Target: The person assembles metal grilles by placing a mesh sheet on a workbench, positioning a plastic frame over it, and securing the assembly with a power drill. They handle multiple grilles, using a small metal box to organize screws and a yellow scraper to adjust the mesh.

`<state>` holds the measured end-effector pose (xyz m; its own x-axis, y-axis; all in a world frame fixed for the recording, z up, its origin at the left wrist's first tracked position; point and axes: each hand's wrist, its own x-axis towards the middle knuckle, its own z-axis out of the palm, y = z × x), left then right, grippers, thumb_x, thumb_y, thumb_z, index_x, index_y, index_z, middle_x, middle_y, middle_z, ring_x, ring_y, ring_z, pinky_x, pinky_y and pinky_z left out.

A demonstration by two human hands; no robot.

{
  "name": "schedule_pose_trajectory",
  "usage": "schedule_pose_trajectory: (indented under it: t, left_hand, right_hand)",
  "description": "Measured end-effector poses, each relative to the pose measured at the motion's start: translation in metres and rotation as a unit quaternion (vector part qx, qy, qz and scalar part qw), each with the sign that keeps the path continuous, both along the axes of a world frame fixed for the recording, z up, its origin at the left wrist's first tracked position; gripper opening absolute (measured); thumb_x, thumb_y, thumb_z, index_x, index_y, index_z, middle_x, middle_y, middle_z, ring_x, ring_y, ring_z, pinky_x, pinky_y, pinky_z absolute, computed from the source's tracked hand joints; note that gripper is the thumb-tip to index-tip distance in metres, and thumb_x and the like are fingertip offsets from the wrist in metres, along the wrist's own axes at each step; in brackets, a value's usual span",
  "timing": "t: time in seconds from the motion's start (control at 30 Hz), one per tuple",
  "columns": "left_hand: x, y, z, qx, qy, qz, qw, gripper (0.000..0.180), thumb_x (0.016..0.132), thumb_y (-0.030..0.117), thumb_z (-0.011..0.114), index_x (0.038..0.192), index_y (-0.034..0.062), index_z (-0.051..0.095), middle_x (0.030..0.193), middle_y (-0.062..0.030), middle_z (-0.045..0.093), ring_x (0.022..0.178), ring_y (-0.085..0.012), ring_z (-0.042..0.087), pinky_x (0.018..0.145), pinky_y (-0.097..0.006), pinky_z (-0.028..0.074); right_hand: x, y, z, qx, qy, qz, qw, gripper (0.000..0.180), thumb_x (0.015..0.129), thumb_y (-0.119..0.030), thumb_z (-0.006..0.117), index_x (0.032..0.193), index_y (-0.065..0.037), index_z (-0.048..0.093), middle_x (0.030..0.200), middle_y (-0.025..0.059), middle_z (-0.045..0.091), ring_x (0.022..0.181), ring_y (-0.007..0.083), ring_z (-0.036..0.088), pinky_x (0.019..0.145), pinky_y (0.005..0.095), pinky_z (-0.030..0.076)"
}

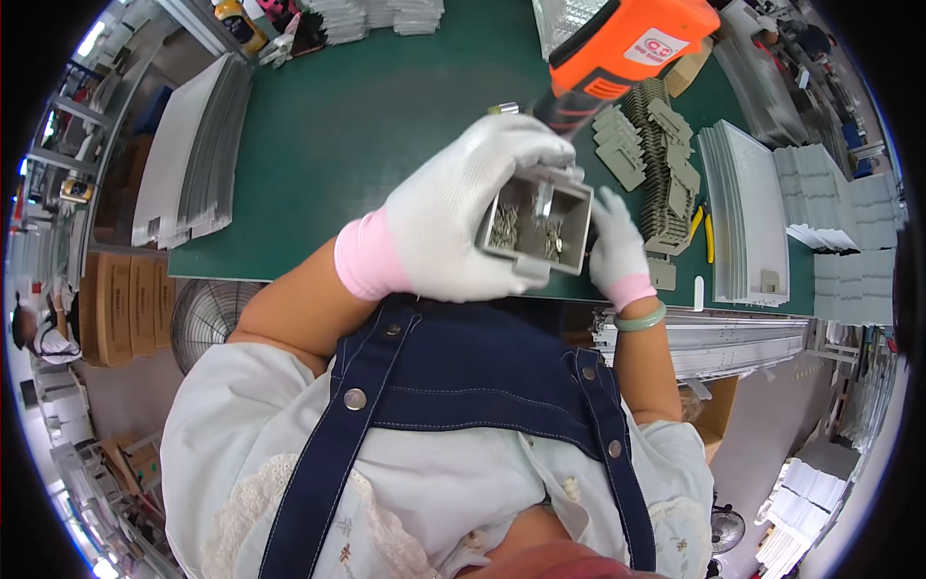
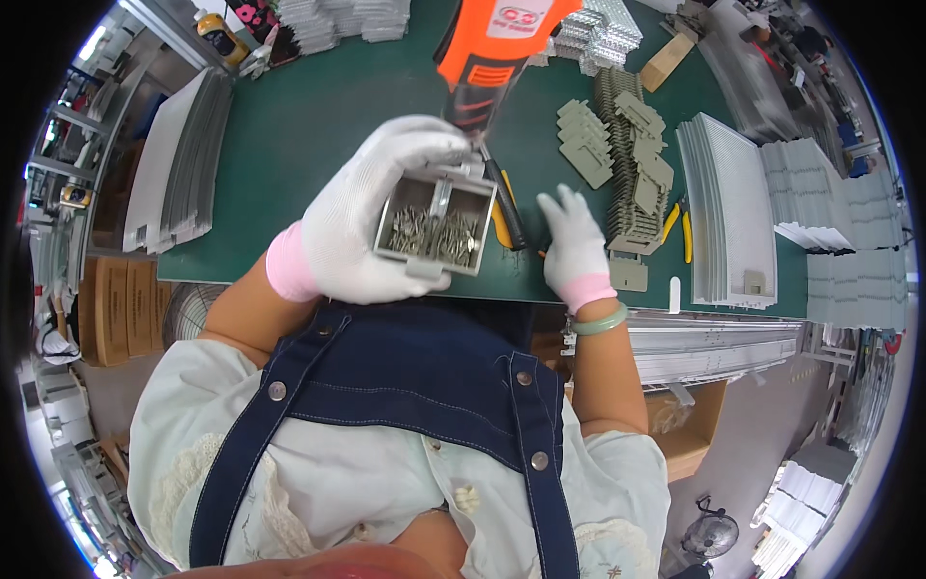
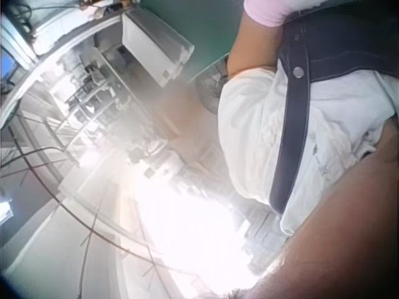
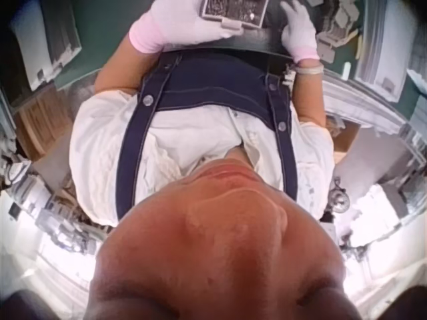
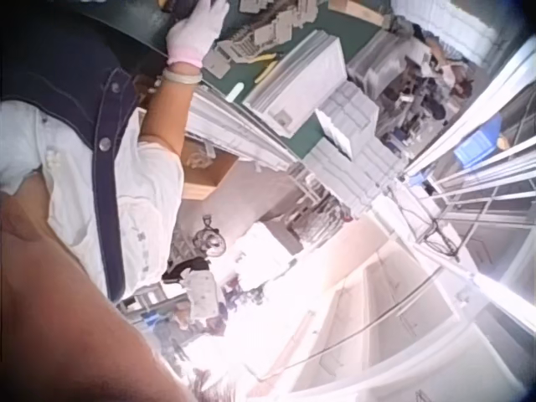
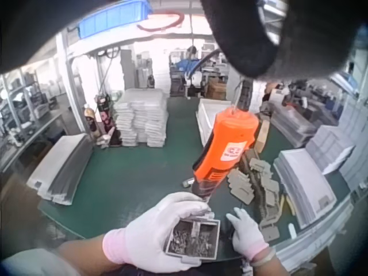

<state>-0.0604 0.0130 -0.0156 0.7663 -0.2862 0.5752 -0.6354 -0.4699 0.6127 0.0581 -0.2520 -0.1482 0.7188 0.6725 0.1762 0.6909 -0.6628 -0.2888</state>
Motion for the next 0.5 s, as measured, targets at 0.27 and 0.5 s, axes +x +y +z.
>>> schedule_pose_trajectory:
  t: [0.27,0.5]
  left_hand:
    - [0.007,-0.001,-0.015,0.07,-0.072,0.095,0.99,0.086,0.063,0.012,0.085,0.138,0.0064,0.043,0.133,-0.0216,0.048,0.121,-0.0384,0.053,0.1,-0.043,0.049]
    - [0.007,-0.011,-0.035,0.06,-0.028,0.098,0.993,0.078,0.062,0.015,0.087,0.129,0.0038,0.049,0.124,-0.0215,0.054,0.11,-0.0411,0.057,0.093,-0.045,0.05]
  right_hand:
    - [-0.044,0.038,0.14,0.282,-0.058,0.149,0.946,0.02,0.079,-0.008,0.07,0.099,-0.005,0.072,0.129,0.0246,0.06,0.123,0.0459,0.056,0.104,0.0477,0.045]
    - [-0.024,0.06,0.132,0.034,-0.086,0.166,0.982,0.022,0.076,-0.024,0.067,0.091,-0.01,0.076,0.128,0.0211,0.061,0.125,0.0417,0.052,0.105,0.0482,0.041]
